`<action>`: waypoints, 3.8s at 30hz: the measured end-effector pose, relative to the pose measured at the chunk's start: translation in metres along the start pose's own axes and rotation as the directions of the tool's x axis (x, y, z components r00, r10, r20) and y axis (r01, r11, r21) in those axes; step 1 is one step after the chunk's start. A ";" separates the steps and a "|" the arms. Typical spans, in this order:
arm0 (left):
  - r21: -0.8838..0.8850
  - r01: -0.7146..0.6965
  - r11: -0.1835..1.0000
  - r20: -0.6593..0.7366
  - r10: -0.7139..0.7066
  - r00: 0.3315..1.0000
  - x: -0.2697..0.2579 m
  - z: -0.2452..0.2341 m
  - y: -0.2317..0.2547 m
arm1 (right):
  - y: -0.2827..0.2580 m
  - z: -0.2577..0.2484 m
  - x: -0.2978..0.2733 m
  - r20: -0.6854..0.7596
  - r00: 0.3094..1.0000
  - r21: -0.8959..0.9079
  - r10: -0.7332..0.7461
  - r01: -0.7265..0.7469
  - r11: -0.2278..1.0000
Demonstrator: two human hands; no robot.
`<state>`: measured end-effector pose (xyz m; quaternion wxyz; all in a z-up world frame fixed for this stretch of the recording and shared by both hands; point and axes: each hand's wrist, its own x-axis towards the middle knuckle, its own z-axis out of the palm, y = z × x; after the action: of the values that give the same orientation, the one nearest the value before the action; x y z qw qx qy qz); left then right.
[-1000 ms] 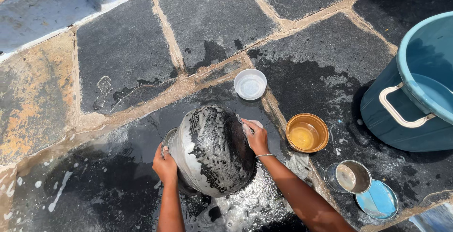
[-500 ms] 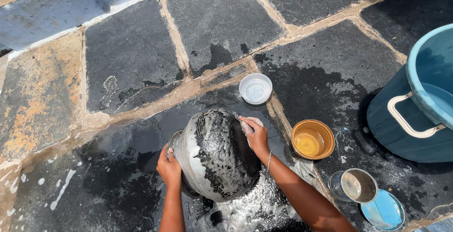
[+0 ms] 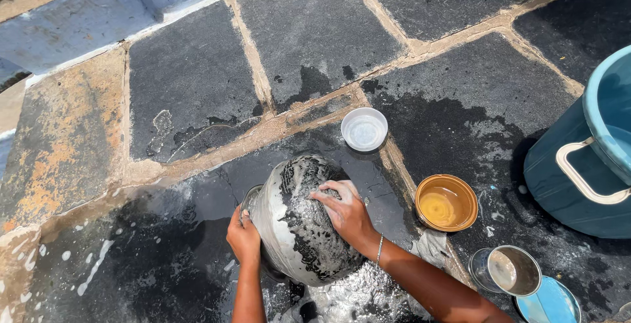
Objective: The person scrubs a large metal pot with a cloth and soapy water, cleaning both the exterior and interior before placing it onto a drying rack with other dishes.
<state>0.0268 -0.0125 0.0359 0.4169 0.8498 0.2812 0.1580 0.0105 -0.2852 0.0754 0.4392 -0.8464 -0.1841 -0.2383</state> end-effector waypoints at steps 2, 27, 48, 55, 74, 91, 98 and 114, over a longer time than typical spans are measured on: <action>-0.028 -0.021 0.999 -0.021 0.020 1.000 -0.003 0.000 0.000 | 0.048 0.013 0.052 0.038 0.995 -0.037 0.090 -0.089 0.995; 0.120 0.088 0.989 0.039 -0.093 0.995 0.042 0.027 0.002 | 0.047 -0.026 -0.124 0.109 0.979 0.077 -0.175 0.167 0.983; -0.016 -0.046 0.999 0.149 0.048 0.988 0.015 -0.010 0.008 | 0.224 0.078 0.006 0.327 0.620 0.286 0.713 -0.784 0.551; -0.055 -0.165 0.985 0.047 0.168 0.985 0.008 -0.003 -0.024 | 0.220 0.078 -0.121 0.394 0.290 0.455 0.872 -0.886 0.089; 0.481 -0.137 0.866 0.309 -0.022 0.951 0.058 0.016 0.071 | 0.024 -0.015 -0.055 -0.172 0.961 0.169 0.215 -0.186 0.968; 0.324 0.075 0.943 -0.020 -0.072 0.997 0.013 -0.027 0.045 | 0.155 0.082 -0.063 0.218 0.556 0.475 0.802 -0.778 0.411; 0.338 0.214 0.916 -0.060 -0.206 0.977 0.049 -0.022 0.002 | -0.029 0.016 -0.065 0.045 0.977 0.313 0.209 -0.213 0.926; 0.256 0.131 0.958 -0.039 -0.125 0.991 0.039 -0.031 -0.004 | 0.141 0.127 -0.144 0.129 0.366 0.459 0.922 -0.846 0.272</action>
<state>0.0408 0.0323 0.0529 0.3090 0.8750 0.3582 0.1027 -0.0032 -0.2710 -0.1622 0.6923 -0.6527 0.3062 0.0292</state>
